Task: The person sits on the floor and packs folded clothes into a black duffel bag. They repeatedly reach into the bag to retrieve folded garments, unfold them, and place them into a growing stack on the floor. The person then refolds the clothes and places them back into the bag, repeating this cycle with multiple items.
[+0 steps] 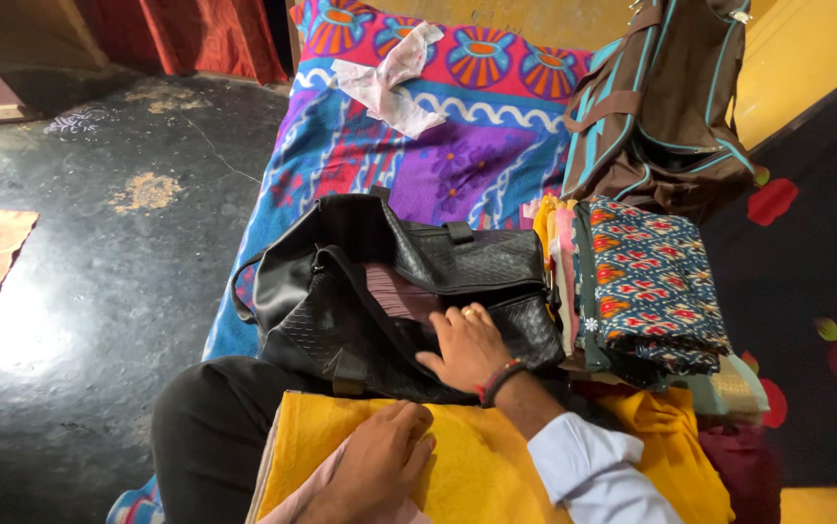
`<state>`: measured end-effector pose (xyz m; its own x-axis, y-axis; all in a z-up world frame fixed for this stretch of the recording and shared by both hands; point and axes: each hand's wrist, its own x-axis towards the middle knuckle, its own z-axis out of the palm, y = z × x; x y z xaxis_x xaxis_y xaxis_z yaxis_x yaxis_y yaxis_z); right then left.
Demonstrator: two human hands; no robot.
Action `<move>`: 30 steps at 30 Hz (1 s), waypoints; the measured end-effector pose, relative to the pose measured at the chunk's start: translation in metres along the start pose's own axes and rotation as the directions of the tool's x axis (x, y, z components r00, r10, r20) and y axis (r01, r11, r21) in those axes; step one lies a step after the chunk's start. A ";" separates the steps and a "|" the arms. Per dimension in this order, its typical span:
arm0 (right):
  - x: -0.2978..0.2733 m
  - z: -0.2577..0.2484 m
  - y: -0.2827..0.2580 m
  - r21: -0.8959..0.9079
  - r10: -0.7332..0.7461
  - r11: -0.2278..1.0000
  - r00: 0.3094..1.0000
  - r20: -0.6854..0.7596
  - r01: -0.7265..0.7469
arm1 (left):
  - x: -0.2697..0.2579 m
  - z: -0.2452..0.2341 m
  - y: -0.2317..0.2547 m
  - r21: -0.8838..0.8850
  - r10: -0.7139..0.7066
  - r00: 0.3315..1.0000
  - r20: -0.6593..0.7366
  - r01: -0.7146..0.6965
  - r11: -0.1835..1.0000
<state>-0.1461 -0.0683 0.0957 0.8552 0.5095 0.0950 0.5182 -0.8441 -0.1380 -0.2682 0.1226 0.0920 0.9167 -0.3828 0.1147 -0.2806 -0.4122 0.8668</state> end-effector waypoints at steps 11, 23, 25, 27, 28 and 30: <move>-0.043 0.003 -0.009 0.178 -0.145 0.969 0.978 -0.153 0.171 | 0.001 -0.038 0.039 0.148 0.069 0.985 0.159 -0.093 0.985; -0.050 -0.010 -0.013 0.224 -0.228 0.912 0.880 -0.416 0.342 | 0.151 -0.073 -0.038 0.686 0.155 0.971 0.183 -0.239 0.688; -0.051 -0.013 -0.014 0.239 -0.195 0.920 0.892 -0.407 0.310 | 0.152 -0.078 -0.044 0.829 -0.150 0.959 0.241 -0.123 0.546; -0.049 -0.014 -0.013 0.266 -0.133 0.938 0.938 -0.319 0.223 | 0.142 -0.084 -0.038 0.794 -0.054 0.980 0.191 -0.122 0.595; -0.047 -0.013 -0.011 0.279 -0.086 0.948 0.969 -0.234 0.151 | 0.134 -0.089 -0.033 0.778 -0.008 0.986 0.164 -0.125 0.616; -0.040 -0.009 -0.005 0.280 0.014 0.960 0.998 -0.054 0.001 | 0.114 -0.099 -0.025 0.801 0.108 0.990 0.091 -0.138 0.583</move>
<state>-0.1828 -0.0854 0.1013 0.8608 0.4876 0.1459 0.5014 -0.7629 -0.4082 -0.1282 0.1708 0.1310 0.8510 -0.4992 0.1632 -0.5177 -0.8496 0.1007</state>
